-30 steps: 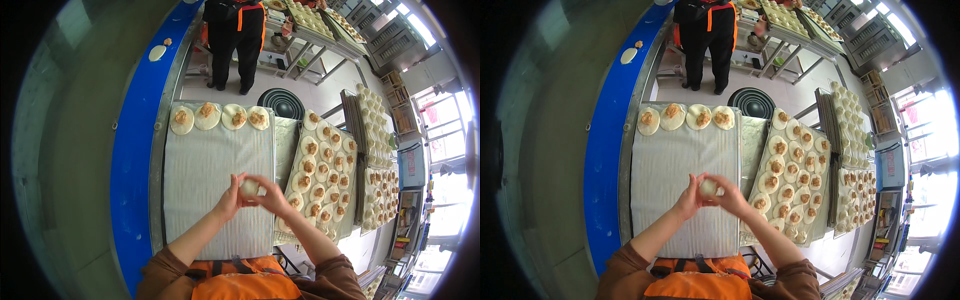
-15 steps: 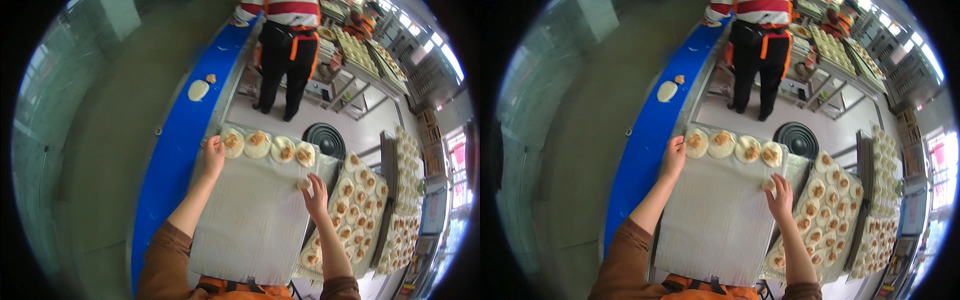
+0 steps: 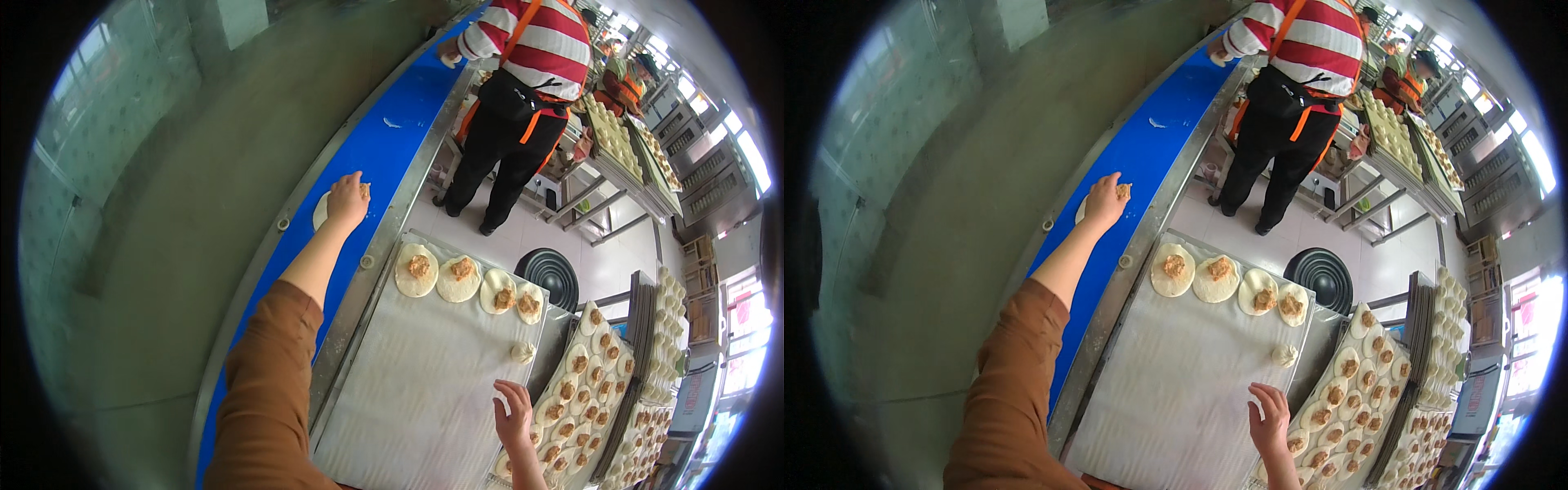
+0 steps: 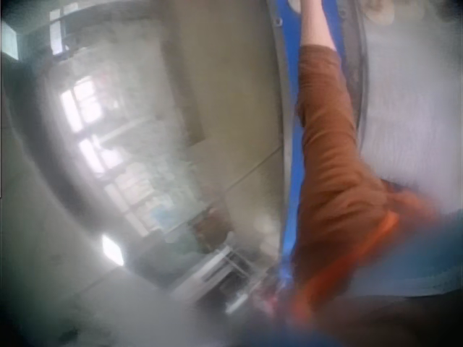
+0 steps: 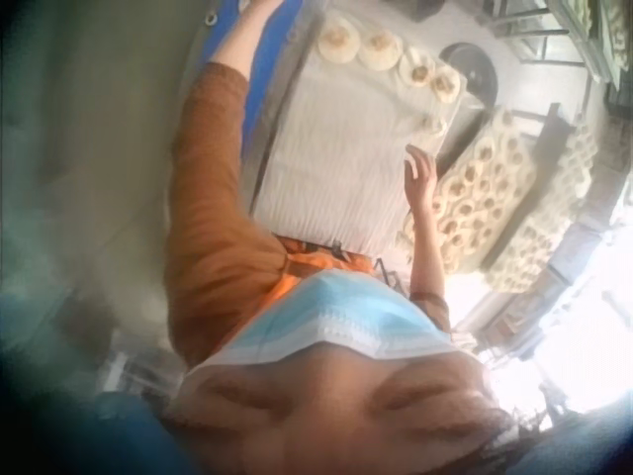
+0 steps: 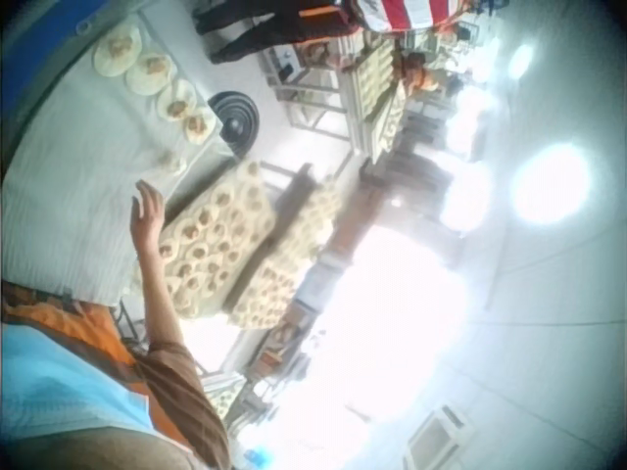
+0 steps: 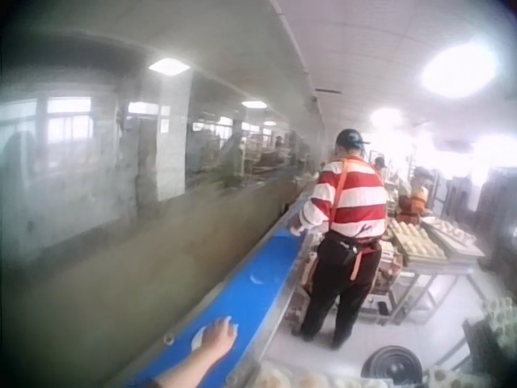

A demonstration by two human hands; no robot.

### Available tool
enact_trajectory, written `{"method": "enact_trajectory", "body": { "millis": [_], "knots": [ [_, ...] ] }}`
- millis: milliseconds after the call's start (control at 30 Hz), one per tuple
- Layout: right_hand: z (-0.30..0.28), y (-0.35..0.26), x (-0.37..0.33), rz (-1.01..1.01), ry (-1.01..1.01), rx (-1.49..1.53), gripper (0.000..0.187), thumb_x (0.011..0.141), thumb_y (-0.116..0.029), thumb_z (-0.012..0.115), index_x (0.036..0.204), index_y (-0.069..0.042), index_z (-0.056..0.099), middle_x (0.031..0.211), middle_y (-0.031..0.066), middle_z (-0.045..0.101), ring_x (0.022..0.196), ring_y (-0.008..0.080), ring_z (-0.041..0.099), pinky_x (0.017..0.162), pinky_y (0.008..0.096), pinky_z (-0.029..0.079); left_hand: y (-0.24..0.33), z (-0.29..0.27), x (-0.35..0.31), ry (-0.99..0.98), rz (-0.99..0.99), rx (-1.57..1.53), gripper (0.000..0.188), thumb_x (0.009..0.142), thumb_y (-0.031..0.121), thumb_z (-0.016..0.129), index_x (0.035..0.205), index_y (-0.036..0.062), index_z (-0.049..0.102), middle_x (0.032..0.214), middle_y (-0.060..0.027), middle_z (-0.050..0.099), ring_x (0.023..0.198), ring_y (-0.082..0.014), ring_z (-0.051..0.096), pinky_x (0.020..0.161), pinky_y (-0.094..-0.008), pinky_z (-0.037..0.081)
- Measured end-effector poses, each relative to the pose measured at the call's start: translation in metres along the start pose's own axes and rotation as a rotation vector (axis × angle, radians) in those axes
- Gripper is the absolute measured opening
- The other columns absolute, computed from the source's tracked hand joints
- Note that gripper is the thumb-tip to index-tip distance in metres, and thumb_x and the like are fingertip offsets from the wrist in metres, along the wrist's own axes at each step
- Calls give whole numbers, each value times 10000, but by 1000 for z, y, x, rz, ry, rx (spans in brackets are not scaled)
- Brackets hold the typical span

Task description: The person places filling onto round dough discs on a conveyor belt, folds the dough around the filling to form buns, and arranges them on trays. The person repeats this process continuously while other workers perform similar tasks nearby.

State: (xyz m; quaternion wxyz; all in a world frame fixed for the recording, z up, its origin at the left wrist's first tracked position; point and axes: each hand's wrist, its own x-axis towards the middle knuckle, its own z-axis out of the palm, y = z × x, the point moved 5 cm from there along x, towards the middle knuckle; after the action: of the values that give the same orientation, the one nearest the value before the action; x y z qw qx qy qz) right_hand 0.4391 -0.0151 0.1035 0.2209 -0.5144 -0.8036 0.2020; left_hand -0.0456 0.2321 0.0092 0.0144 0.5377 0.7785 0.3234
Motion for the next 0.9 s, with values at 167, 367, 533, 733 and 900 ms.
{"method": "enact_trajectory", "body": {
  "millis": [167, 367, 533, 733, 900],
  "knots": [
    [9, -9, 3, -34, -32, 19, 318, 769, 71, 686, 1066, -42, 684, 1093, 110, 696, 1011, 320, 649, 876, 409, 524, -12, 3, -26, -195, 200, 156, 266, 856, 118, 703, 1113, 76, 647, 1103, -143, 628, 1066, -359, 582, 908, -458, 496],
    [17, -16, 14, -45, -27, 79, 295, 786, 72, 666, 1060, -35, 686, 1079, 117, 700, 980, 325, 653, 847, 405, 531, -64, -74, -120, -108, 30, -253, 188, 834, 80, 743, 1001, 62, 658, 965, -104, 594, 971, -292, 592, 842, -381, 503],
    [28, -29, 23, -28, -69, 146, 316, 787, 89, 675, 1077, -37, 689, 1087, 136, 698, 1001, 333, 663, 863, 403, 535, -115, -117, -196, -150, -98, -88, 430, 843, 123, 763, 1245, 78, 617, 1178, -158, 575, 1126, -306, 570, 964, -388, 484],
    [31, -56, 32, -130, -70, 177, 316, 797, 65, 705, 1086, -64, 708, 1080, 132, 701, 996, 330, 677, 843, 397, 550, -156, -132, -230, -482, -666, -206, 663, 702, 302, 899, 1201, 1, 583, 1198, -200, 591, 1067, -274, 610, 873, -386, 521],
    [36, -67, 26, -179, -90, 220, 290, 812, 32, 713, 1082, -73, 713, 1078, 116, 704, 980, 321, 679, 829, 394, 557, -152, -165, -271, -459, -448, -94, 531, 694, 339, 879, 978, 34, 551, 1043, -177, 615, 924, -308, 639, 771, -409, 523]
  ]
}}
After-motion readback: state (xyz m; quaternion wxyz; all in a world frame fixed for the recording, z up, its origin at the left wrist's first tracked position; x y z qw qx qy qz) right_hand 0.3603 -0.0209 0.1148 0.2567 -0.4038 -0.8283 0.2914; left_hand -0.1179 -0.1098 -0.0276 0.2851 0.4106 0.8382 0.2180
